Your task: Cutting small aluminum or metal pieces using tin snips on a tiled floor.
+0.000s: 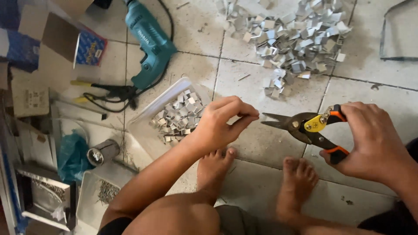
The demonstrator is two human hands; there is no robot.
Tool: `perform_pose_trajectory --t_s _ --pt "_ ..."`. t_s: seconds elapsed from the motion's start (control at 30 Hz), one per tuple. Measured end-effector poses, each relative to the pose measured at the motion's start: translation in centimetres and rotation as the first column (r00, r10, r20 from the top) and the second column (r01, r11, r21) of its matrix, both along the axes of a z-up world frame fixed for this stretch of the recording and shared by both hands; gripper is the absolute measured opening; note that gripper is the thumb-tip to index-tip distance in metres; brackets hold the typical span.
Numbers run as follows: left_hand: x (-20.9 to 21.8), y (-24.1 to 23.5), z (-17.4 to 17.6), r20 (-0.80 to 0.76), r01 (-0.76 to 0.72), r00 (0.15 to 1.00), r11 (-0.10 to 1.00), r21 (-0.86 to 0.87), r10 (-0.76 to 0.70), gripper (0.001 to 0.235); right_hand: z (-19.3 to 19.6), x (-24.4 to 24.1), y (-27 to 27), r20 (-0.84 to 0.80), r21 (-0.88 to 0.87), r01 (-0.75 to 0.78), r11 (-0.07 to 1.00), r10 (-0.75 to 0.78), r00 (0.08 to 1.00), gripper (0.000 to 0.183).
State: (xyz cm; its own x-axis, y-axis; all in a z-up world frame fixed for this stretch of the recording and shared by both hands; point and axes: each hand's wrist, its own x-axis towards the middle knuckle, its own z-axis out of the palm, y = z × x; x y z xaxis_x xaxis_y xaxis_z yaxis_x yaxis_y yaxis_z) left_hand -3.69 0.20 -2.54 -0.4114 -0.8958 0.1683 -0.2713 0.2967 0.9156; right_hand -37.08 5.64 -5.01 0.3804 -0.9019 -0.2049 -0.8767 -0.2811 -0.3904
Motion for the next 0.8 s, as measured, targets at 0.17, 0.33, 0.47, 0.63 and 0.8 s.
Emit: perform_pose_trajectory --t_s 0.17,0.33,0.47,0.63,0.8 --pt "1.4 0.0 0.4 -0.009 0.091 0.996 0.994 -0.06 -0.092 0.015 0.3 0.9 -0.6 -0.102 0.02 -0.038 0.999 0.04 0.994 0.071" --pt "2.5 0.3 1.9 -0.025 0.184 0.982 0.977 -0.109 -0.187 0.015 0.5 1.4 -0.6 -0.26 0.032 -0.063 0.998 0.069 0.963 0.051" --pt "2.8 0.1 2.2 -0.012 0.19 0.981 0.972 -0.139 -0.194 0.016 0.5 1.3 -0.9 -0.208 -0.02 -0.084 0.996 0.078 0.975 0.05" --pt "2.9 0.6 2.4 -0.077 0.199 0.975 0.974 -0.11 -0.208 0.016 -0.5 0.1 -0.8 -0.203 -0.027 -0.09 0.996 0.083 0.976 0.029" --pt "3.0 0.0 2.4 -0.003 0.197 0.98 0.968 -0.157 -0.2 0.016 0.9 0.3 -1.2 -0.044 -0.193 0.013 0.981 -0.022 0.999 0.022"
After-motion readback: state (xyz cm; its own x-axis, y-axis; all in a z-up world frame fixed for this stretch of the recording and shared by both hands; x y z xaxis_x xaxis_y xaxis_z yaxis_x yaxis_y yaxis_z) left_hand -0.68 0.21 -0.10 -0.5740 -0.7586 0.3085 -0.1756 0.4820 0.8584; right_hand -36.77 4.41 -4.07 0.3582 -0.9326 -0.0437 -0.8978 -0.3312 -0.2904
